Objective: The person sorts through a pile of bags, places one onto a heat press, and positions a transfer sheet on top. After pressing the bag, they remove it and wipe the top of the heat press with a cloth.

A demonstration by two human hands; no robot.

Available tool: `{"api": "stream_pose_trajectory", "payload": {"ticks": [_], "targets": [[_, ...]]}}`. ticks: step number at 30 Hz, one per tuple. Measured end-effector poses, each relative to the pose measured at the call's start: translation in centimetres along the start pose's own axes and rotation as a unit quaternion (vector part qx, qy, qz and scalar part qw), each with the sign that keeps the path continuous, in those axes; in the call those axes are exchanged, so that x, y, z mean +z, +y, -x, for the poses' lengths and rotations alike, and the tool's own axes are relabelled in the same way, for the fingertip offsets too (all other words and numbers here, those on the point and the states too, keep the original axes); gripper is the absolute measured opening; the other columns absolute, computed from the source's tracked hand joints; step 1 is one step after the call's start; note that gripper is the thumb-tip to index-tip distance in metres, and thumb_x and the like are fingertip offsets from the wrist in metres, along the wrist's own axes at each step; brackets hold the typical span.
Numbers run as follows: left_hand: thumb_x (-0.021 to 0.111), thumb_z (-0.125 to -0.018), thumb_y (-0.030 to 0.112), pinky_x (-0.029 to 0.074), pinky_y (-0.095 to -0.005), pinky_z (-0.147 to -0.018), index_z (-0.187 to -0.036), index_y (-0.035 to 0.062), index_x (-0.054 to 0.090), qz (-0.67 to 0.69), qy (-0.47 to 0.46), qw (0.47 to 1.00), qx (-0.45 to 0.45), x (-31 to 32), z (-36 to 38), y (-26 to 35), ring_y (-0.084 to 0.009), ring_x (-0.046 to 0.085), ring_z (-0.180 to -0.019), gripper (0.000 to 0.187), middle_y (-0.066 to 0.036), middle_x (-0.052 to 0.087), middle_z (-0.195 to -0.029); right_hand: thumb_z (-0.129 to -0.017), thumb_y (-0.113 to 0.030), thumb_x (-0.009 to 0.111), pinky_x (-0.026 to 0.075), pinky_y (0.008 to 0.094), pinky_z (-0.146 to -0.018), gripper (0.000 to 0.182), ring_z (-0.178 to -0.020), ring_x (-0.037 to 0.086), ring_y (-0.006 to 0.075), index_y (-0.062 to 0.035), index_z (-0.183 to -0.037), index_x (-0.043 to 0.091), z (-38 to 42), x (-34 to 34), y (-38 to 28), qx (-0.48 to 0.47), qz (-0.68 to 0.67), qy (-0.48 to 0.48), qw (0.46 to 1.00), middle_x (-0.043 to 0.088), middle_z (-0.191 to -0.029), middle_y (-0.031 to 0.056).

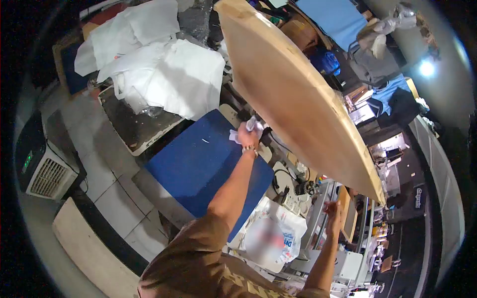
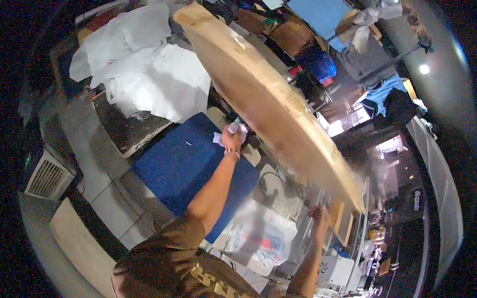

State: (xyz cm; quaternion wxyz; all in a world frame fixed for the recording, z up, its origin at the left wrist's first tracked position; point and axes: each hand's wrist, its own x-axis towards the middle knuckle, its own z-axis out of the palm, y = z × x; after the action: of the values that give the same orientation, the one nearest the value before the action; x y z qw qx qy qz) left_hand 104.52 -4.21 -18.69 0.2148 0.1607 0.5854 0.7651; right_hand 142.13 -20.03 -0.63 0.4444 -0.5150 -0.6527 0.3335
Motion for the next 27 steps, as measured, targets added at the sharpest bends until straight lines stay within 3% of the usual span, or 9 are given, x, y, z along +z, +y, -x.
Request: {"api": "stream_pose_trajectory", "payload": {"ticks": [3, 6, 10, 12, 14, 15, 19, 25, 27], "targets": [[0.063, -0.093, 0.007, 0.051, -0.0330, -0.082, -0.108, -0.0030, 0.061, 0.402, 0.101, 0.909, -0.040, -3.5, 4.3, 9.2, -0.0222, 0.065, -0.091, 0.018, -0.013, 0.067, -0.105, -0.099, -0.050, 0.049, 0.049, 0.0306, -0.068, 0.049, -0.070, 0.059, 0.0147, -0.0039, -0.090, 0.063, 0.2, -0.3, 1.5, 0.024, 0.016, 0.008, 1.000, 0.066, -0.083, 0.0091], [0.065, -0.087, 0.007, 0.048, -0.0372, -0.085, -0.112, -0.0022, 0.058, 0.095, 0.108, 0.934, 0.327, -5.6, 4.4, 14.5, -0.0225, 0.060, -0.095, 0.028, -0.012, 0.064, -0.101, -0.099, -0.049, 0.049, 0.050, 0.0304, -0.066, 0.051, -0.069, 0.059, 0.0152, -0.0028, -0.087, 0.065, 1.4, -0.8, 3.0, 0.026, 0.051, 0.007, 0.998, 0.067, -0.084, 0.0100], [0.062, -0.085, 0.012, 0.049, -0.0425, -0.079, -0.107, -0.0032, 0.058, 0.199, 0.215, 0.942, 0.166, -1.6, -7.5, 7.8, -0.0350, 0.062, -0.084, 0.027, -0.018, 0.065, -0.095, -0.100, -0.048, 0.048, 0.050, 0.0301, -0.064, 0.050, -0.066, 0.060, 0.0152, -0.0026, -0.088, 0.065, 3.1, -0.6, 4.1, 0.032, 0.070, 0.011, 0.997, 0.068, -0.082, 0.0101], [0.065, -0.077, 0.007, 0.047, -0.0429, -0.083, -0.110, -0.0040, 0.057, 0.011, 0.031, 0.995, 0.094, -3.6, -9.5, 3.6, -0.0394, 0.059, -0.091, 0.036, -0.022, 0.062, -0.100, -0.100, -0.047, 0.048, 0.050, 0.0299, -0.063, 0.050, -0.065, 0.060, 0.0152, -0.0025, -0.088, 0.066, 3.8, -0.5, 4.6, 0.034, 0.082, -0.002, 0.996, 0.068, -0.081, 0.0100], [0.066, -0.078, 0.004, 0.049, -0.0385, -0.082, -0.112, -0.0031, 0.056, -0.073, 0.124, 0.985, 0.099, -3.5, -8.4, -0.1, -0.0343, 0.062, -0.088, 0.035, -0.020, 0.064, -0.097, -0.100, -0.047, 0.048, 0.050, 0.0296, -0.063, 0.050, -0.065, 0.062, 0.0153, -0.0022, -0.088, 0.066, 4.0, -0.3, 5.2, 0.097, 0.094, -0.027, 0.990, 0.068, -0.081, 0.0097], [0.066, -0.084, 0.003, 0.049, -0.0360, -0.083, -0.112, -0.0022, 0.057, 0.179, 0.113, 0.977, -0.004, -4.2, -6.8, 2.5, -0.0291, 0.063, -0.092, 0.030, -0.019, 0.065, -0.101, -0.100, -0.048, 0.047, 0.050, 0.0295, -0.064, 0.051, -0.066, 0.062, 0.0154, -0.0017, -0.089, 0.067, 4.1, 0.1, 5.4, 0.119, 0.070, -0.031, 0.990, 0.068, -0.081, 0.0100], [0.064, -0.091, 0.007, 0.047, -0.0327, -0.088, -0.119, -0.0042, 0.055, 0.355, 0.066, 0.932, -0.016, -5.3, -4.0, 12.6, -0.0207, 0.060, -0.099, 0.032, -0.012, 0.064, -0.113, -0.100, -0.049, 0.048, 0.050, 0.0286, -0.066, 0.052, -0.066, 0.062, 0.0156, -0.0013, -0.091, 0.068, 5.2, 1.4, 6.0, 0.084, 0.070, -0.015, 0.994, 0.068, -0.081, 0.0099], [0.064, -0.090, 0.008, 0.046, -0.0377, -0.086, -0.113, -0.0005, 0.062, 0.351, 0.082, 0.907, 0.218, -11.1, 3.8, 30.8, -0.0235, 0.059, -0.092, 0.024, -0.013, 0.063, -0.106, -0.100, -0.047, 0.048, 0.051, 0.0288, -0.066, 0.052, -0.068, 0.064, 0.0159, 0.0004, -0.092, 0.068, 6.6, 0.9, 6.9, 0.106, 0.067, -0.060, 0.990, 0.070, -0.087, 0.0114], [0.066, -0.084, 0.009, 0.046, -0.0409, -0.087, -0.108, -0.0004, 0.063, 0.240, 0.144, 0.849, 0.449, -11.1, 4.9, 30.9, -0.0301, 0.058, -0.095, 0.026, -0.015, 0.062, -0.105, -0.101, -0.045, 0.046, 0.053, 0.0291, -0.066, 0.051, -0.069, 0.065, 0.0160, 0.0004, -0.092, 0.067, 7.6, 1.1, 6.7, 0.104, 0.078, -0.056, 0.990, 0.070, -0.090, 0.0125]]}}
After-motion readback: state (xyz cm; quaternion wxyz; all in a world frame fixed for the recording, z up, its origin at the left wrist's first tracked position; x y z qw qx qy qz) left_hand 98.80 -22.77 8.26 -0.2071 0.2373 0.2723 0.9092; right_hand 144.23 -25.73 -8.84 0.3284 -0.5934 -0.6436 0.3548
